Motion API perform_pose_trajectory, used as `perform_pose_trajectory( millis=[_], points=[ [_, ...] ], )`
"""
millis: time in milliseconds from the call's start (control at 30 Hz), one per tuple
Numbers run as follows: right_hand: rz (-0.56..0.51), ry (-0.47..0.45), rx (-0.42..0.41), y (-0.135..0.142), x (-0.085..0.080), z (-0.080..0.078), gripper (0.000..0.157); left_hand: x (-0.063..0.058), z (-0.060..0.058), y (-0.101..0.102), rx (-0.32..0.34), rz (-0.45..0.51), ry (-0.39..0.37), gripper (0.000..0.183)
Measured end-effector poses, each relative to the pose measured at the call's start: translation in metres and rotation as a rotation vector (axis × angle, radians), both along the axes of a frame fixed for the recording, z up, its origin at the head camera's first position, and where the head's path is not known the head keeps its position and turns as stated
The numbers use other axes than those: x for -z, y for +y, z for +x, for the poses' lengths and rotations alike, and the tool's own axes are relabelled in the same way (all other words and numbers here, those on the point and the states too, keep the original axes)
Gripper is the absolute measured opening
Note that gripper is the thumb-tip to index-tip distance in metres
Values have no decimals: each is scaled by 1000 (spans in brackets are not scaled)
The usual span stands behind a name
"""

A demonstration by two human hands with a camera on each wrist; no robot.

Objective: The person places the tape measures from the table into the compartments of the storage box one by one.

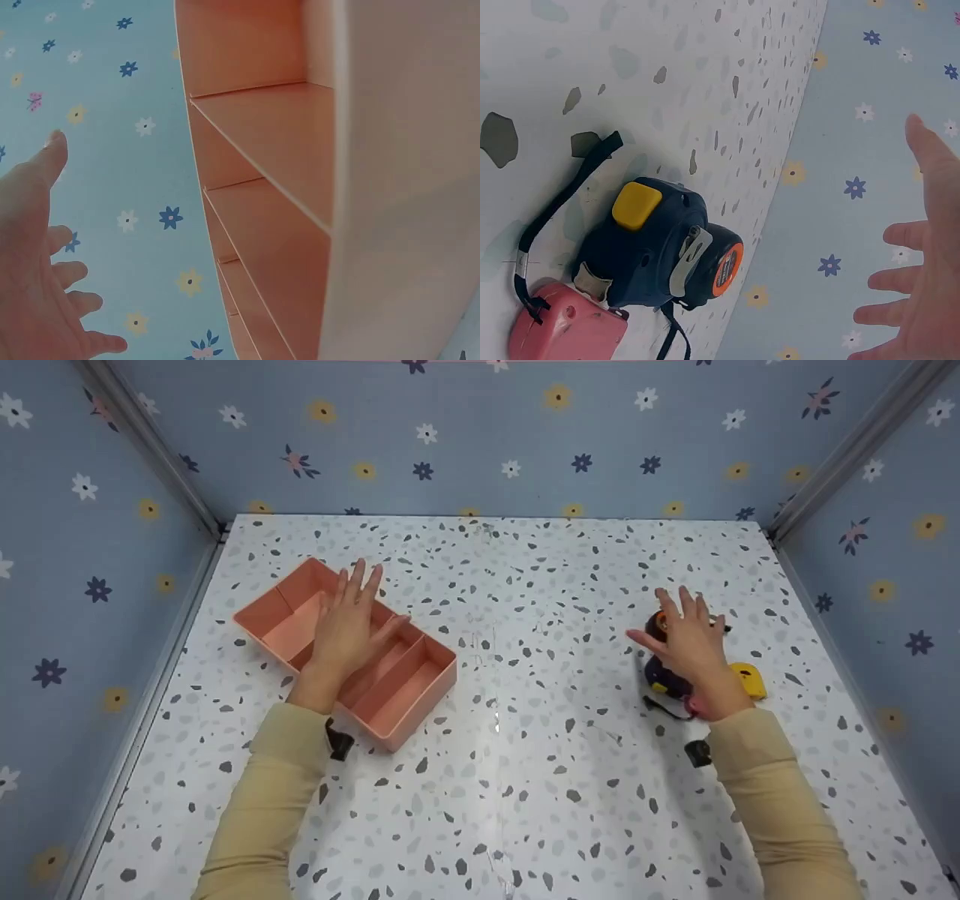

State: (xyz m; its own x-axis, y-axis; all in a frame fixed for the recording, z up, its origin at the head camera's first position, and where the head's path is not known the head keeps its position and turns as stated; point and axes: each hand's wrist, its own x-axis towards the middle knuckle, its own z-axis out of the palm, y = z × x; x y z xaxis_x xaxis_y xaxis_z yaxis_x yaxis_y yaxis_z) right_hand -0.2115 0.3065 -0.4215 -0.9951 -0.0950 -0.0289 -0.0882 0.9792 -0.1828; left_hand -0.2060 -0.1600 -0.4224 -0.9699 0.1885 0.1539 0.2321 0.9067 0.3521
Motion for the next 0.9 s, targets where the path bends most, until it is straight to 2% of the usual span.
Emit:
perform_pose_trajectory(
  millis=[367, 567, 900],
  points=[
    [-29, 15, -33, 6, 12, 11, 85, 3, 3, -15, 17, 9, 44, 74],
    [-63, 21, -36, 10, 19, 18, 76, 5, 7, -23, 8, 53, 30, 71],
    [-97, -69, -40, 19, 30, 27, 78, 13, 11, -37, -15, 86, 57, 64]
  ],
)
